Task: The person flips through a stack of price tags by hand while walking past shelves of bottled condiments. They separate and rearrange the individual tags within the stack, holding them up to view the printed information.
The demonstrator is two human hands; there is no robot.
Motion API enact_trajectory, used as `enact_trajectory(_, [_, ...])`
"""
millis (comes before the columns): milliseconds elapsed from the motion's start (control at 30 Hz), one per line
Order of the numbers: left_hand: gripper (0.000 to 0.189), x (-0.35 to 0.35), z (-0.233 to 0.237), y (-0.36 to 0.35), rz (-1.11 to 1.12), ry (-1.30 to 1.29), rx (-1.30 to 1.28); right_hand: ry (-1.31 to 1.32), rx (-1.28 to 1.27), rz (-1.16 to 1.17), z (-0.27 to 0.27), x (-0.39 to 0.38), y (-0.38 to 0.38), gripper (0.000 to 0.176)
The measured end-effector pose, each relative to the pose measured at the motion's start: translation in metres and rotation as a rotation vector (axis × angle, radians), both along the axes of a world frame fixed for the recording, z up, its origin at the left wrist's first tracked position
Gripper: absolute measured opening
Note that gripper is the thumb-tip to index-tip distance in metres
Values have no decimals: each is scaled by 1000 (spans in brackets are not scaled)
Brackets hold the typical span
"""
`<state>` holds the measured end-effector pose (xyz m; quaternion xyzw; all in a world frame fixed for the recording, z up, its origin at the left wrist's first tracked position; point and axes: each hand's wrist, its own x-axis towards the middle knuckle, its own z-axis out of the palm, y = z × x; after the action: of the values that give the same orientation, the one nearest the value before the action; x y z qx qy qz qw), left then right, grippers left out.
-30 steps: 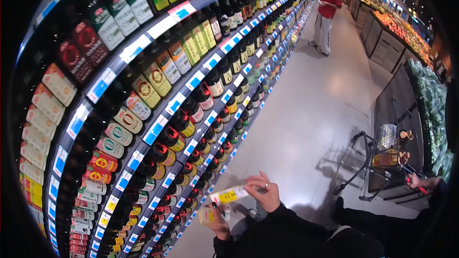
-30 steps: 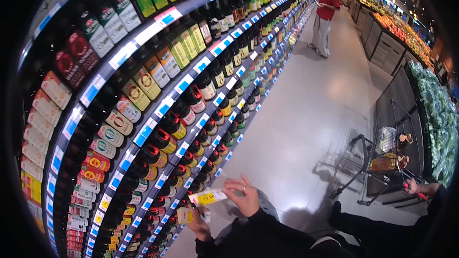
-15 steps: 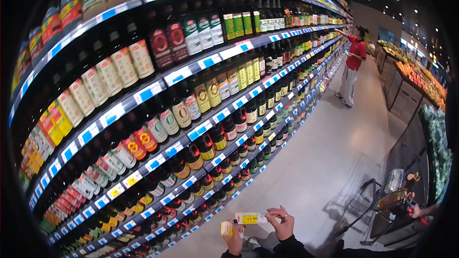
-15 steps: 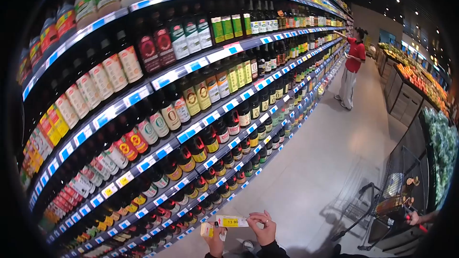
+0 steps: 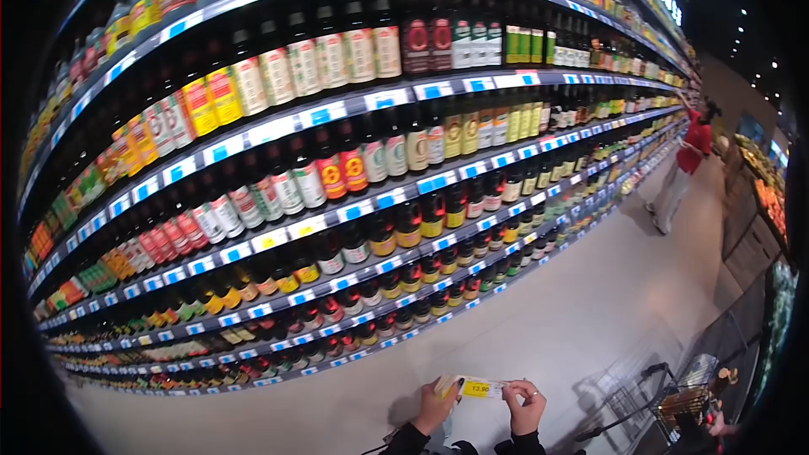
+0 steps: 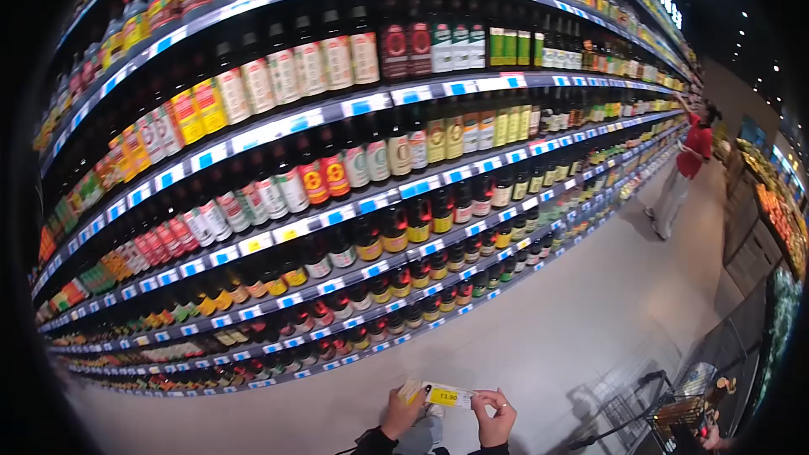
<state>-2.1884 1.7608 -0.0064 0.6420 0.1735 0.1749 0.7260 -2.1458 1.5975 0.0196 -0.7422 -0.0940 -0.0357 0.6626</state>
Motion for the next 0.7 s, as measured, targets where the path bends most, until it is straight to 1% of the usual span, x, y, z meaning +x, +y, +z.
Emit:
enact_trajectory(33, [13, -14, 6, 4, 22, 3, 8, 44, 107, -24, 0, -12, 3, 7])
enact_trajectory(67, [13, -29, 14, 5, 22, 27, 114, 92, 182, -21, -4, -25, 5, 8])
enact_trajectory(100, [13, -44, 17, 5, 16, 52, 216, 95, 181, -12, -8, -38, 7, 8])
enact_trajectory(167, [13, -68, 11, 7, 46, 56, 186, 199, 267, 7, -15, -58, 12, 8])
enact_trajectory(233, [14, -93, 3, 7, 77, 58, 150, 208, 258, 45, -22, -80, 13, 10])
enact_trajectory(300, [16, -110, 3, 8, 71, 85, 174, 251, 197, 117, -22, -97, 19, 13])
enact_trajectory(333, [15, -119, 4, 8, 60, 102, 217, 258, 224, 173, -24, -104, 20, 15])
enact_trajectory(467, [15, -147, 3, 12, 99, 47, 195, 291, 212, 200, -24, -123, 27, 16])
enact_trajectory(533, [15, -160, 16, 20, 131, 15, 243, 298, 220, 216, -13, -134, 39, 16])
enact_trajectory(567, [15, -166, 14, 25, 122, 18, 247, 300, 220, 242, -7, -139, 46, 16])
enact_trajectory(633, [16, -178, 9, 39, 163, -37, 512, 298, 223, 267, -2, -148, 59, 17])
enact_trajectory(667, [16, -185, 9, 45, 163, -41, 513, 310, 214, 310, -1, -152, 67, 18])
enact_trajectory(700, [15, -193, 10, 49, 206, -62, 398, 323, 205, 354, 0, -155, 75, 19])
